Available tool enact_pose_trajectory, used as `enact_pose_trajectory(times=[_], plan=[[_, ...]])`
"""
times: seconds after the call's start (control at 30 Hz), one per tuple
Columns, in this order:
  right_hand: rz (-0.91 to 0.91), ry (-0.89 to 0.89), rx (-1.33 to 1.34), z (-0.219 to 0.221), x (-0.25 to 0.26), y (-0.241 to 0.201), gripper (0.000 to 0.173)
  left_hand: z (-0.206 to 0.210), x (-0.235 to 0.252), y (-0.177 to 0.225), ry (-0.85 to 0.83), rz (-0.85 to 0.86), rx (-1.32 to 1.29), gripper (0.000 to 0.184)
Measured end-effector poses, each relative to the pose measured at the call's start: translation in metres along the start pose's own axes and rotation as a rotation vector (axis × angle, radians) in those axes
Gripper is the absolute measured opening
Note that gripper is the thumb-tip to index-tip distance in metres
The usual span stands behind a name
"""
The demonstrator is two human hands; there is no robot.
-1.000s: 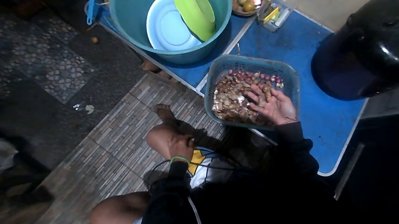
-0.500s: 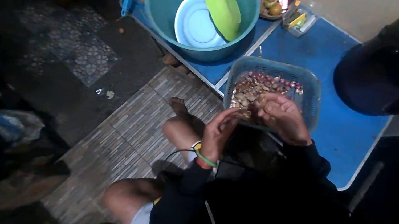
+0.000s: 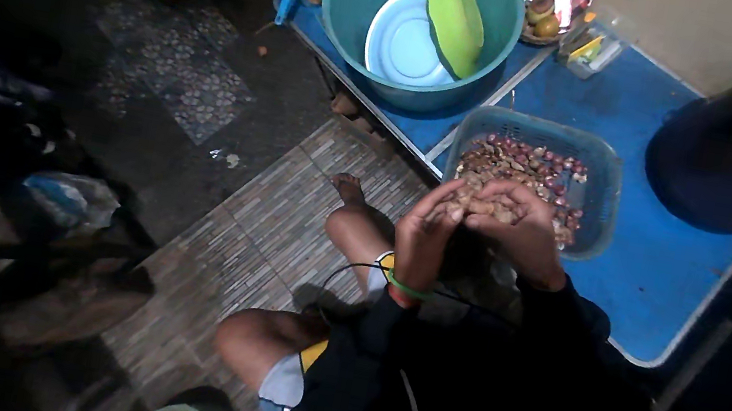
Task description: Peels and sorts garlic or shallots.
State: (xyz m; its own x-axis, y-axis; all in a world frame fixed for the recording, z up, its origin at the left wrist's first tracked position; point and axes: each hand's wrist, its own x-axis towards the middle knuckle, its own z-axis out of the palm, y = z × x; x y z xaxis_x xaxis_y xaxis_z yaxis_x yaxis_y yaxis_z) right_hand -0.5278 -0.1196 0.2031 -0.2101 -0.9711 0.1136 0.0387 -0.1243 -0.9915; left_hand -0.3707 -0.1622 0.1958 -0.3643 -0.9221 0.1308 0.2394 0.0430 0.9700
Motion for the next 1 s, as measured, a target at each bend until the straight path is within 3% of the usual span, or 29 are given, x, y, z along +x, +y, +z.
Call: enact_pose_trajectory(times=[0.13, 0.3, 0.47, 0.63, 0.8, 0.93, 1.0], plan=[[-0.002, -0.019, -0.067, 0.002, 0.000, 0.000, 0.027, -0.004, -0.002, -0.001, -0.017, -0.006, -0.086, 0.041], [-0.194, -0.108, -0.303, 0.000, 0.003, 0.004, 0.023, -0.008, -0.002, 0.004, -0.081, -0.117, 0.025, 0.043], [-0.336, -0.033, -0.591, 0.010, 0.000, 0.011, 0.020, -0.004, -0.003, 0.001, 0.039, -0.044, 0.196, 0.030], [-0.364, 0.060, -0.709, 0.017, -0.005, 0.019, 0.020, -0.003, -0.006, -0.009, 0.099, -0.121, -0.001, 0.025], [-0.371, 0.126, -0.731, 0.019, -0.007, 0.017, 0.022, 0.002, -0.005, -0.002, 0.185, -0.338, -0.217, 0.021], [-0.299, 0.157, -0.681, -0.002, -0.001, 0.020, 0.023, -0.006, 0.000, 0.004, 0.120, -0.454, -0.378, 0.035], [-0.151, 0.164, -0.690, -0.018, 0.003, 0.022, 0.023, -0.010, 0.002, 0.004, 0.064, -0.465, -0.452, 0.040]])
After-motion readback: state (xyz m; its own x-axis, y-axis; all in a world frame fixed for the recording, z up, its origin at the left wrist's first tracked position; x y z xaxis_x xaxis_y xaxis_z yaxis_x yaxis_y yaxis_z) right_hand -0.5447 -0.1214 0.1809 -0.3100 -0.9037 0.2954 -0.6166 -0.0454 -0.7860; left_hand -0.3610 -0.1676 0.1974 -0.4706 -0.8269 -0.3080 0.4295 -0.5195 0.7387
